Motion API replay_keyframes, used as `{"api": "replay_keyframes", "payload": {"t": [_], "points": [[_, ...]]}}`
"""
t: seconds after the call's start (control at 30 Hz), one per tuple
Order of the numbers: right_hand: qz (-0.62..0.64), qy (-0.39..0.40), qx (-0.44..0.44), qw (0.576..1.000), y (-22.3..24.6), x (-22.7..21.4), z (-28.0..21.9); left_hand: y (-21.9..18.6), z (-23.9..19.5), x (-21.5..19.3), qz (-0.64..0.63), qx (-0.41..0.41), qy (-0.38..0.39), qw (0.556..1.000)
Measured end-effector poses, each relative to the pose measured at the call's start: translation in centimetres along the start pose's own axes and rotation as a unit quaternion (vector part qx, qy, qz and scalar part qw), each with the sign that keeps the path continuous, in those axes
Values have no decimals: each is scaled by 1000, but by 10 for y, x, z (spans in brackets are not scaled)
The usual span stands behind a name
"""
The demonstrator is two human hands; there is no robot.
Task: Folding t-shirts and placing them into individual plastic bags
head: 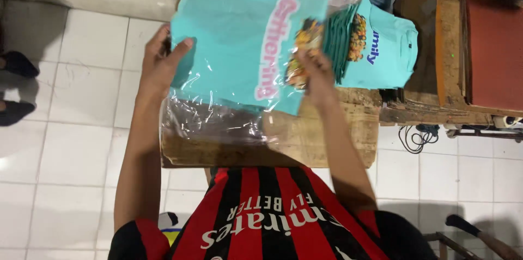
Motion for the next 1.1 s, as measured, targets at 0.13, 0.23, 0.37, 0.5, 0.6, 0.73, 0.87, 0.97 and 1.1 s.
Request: {"api": "replay_keyframes", "payload": {"t": [0.13, 0.23, 0.37, 0.5, 0.6, 0.73, 0.87, 0.97, 1.1], "points": [[-8, 59, 77, 995, -131, 6, 35, 101, 2, -46, 189, -145, -26, 971], [-46, 78, 127, 988, -164, -11, 41, 88, -5, -44, 161, -156, -10, 975], [-58, 107, 126, 985, -172, -11, 43, 54, -14, -34, 128, -119, 3, 985], [-122, 112, 111, 980, -175, -3, 52, 53, -24, -31, 133, -126, -22, 983], [-204, 118, 2, 972, -196, -8, 65, 52, -32, -29, 180, -68, -46, 980], [-263, 41, -70, 961, -99, 41, 3, 45, -32, -14, 372, 71, -87, 922], [-481, 13, -215, 850, -83, 71, -16, 16, -24, 27, 503, 171, -55, 845], [-499, 42, -332, 799, -102, 83, 7, 24, 4, 50, 575, 183, 2, 797], [-594, 24, -368, 715, -119, 104, 34, 59, 37, 49, 593, 213, 18, 776]]}}
Point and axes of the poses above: each hand's wrist, its own z-axis towards the middle knuckle, its own x-axis out of the palm, y = z × x, the point moved 5 cm from there along z, towards the middle knuckle, and after that the axes turned 7 degrees about y, right-handed, at the moved point
